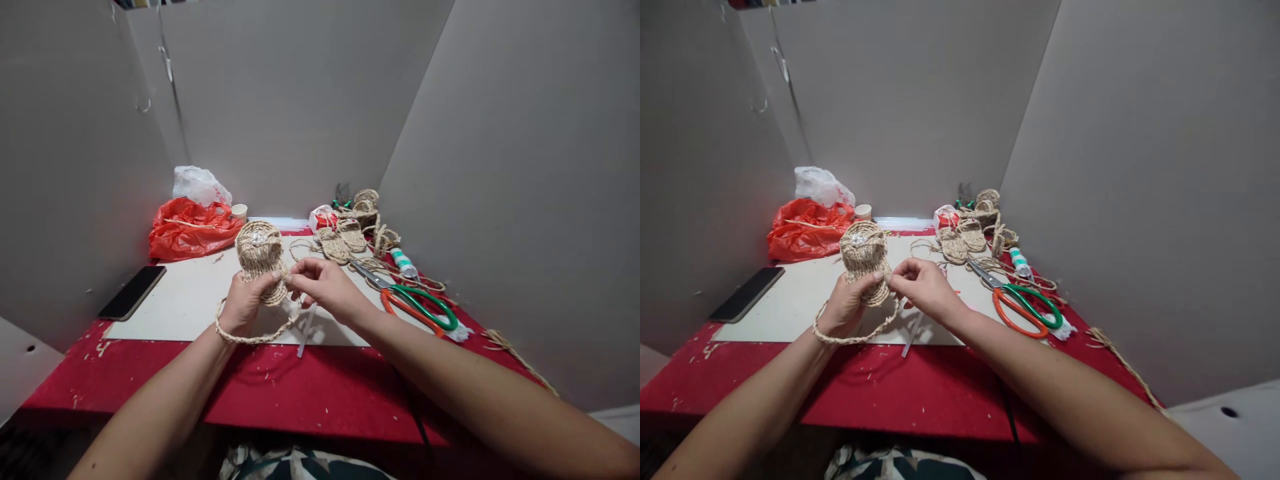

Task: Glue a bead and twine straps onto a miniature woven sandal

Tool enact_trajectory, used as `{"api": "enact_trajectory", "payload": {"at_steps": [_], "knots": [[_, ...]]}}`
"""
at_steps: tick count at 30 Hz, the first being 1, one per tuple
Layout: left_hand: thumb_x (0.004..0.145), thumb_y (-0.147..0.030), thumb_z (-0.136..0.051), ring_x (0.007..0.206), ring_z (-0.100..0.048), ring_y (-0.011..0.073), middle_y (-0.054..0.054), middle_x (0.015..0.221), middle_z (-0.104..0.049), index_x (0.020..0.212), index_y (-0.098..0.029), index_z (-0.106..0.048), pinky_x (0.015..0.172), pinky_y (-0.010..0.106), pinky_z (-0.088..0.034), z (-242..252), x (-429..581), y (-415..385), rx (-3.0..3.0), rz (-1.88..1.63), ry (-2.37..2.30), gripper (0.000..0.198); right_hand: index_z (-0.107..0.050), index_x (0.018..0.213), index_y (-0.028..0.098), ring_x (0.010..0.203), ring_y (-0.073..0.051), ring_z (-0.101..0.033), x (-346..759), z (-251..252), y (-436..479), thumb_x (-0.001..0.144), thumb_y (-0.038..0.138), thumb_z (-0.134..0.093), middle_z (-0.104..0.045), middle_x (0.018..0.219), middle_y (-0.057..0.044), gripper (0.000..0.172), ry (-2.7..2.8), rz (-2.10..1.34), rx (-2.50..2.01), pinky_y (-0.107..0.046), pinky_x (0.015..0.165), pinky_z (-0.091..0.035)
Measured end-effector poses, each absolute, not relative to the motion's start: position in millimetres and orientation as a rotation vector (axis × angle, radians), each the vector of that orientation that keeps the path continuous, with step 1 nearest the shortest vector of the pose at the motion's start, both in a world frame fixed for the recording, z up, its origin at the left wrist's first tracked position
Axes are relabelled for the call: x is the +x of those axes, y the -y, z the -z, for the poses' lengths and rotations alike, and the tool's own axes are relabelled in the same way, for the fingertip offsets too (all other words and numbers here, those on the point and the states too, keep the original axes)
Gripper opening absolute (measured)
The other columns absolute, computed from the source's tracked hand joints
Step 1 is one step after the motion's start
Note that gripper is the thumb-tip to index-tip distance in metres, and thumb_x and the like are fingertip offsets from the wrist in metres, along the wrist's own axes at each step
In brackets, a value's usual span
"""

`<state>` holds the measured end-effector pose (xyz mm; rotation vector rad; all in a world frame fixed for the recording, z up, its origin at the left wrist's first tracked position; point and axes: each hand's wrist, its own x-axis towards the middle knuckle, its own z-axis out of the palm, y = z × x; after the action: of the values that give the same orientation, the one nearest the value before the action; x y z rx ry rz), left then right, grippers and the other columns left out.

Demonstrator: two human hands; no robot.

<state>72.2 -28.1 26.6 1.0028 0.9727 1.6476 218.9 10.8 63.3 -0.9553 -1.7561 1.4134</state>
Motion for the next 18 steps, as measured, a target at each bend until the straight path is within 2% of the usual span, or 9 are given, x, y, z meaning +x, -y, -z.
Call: {"api": "enact_trajectory", "payload": {"at_steps": [6,10,13,18], "knots": [[0.067,-0.027,-0.076,0.061,-0.058,0.0134,0.002,0.067,-0.067,0.075,-0.011,-0.070,0.062,0.027,-0.046,-27,73,29,0.993,-1.663,-1.000,0.019,-0.051,0.065,0.018,0.047,-0.009,-0.054,211,-55,-17,0.066,0.025,-0.068,-0.054,0.052,0.005,0.018,1.681,-1.495,-0.886,-0.018,0.041,-0.043],[0.070,-0.028,-0.074,0.060,-0.061,0.0155,0.003,0.067,-0.068,0.077,-0.012,-0.069,0.063,0.030,-0.047,-33,73,30,0.948,-1.648,-0.914,0.018,-0.055,0.077,0.018,0.050,-0.009,-0.056,217,-54,-20,0.073,0.040,-0.068,-0.059,0.062,0.002,0.025,1.601,-1.676,-0.795,-0.019,0.042,-0.045],[0.064,-0.026,-0.078,0.061,-0.060,0.0135,0.001,0.068,-0.068,0.078,-0.012,-0.069,0.067,0.028,-0.047,-34,71,27,0.843,-1.718,-0.930,0.021,-0.057,0.085,0.018,0.049,-0.010,-0.057,222,-50,-20,0.078,0.050,-0.061,-0.062,0.064,0.000,0.033,1.469,-1.695,-0.807,-0.019,0.042,-0.044],[0.058,-0.029,-0.082,0.060,-0.059,0.0133,0.001,0.064,-0.066,0.076,-0.012,-0.068,0.068,0.029,-0.046,-29,68,23,0.732,-1.726,-0.950,0.028,-0.059,0.077,0.016,0.049,-0.007,-0.055,223,-45,-18,0.076,0.042,-0.064,-0.062,0.065,-0.001,0.027,1.467,-1.670,-0.833,-0.018,0.044,-0.044]]}}
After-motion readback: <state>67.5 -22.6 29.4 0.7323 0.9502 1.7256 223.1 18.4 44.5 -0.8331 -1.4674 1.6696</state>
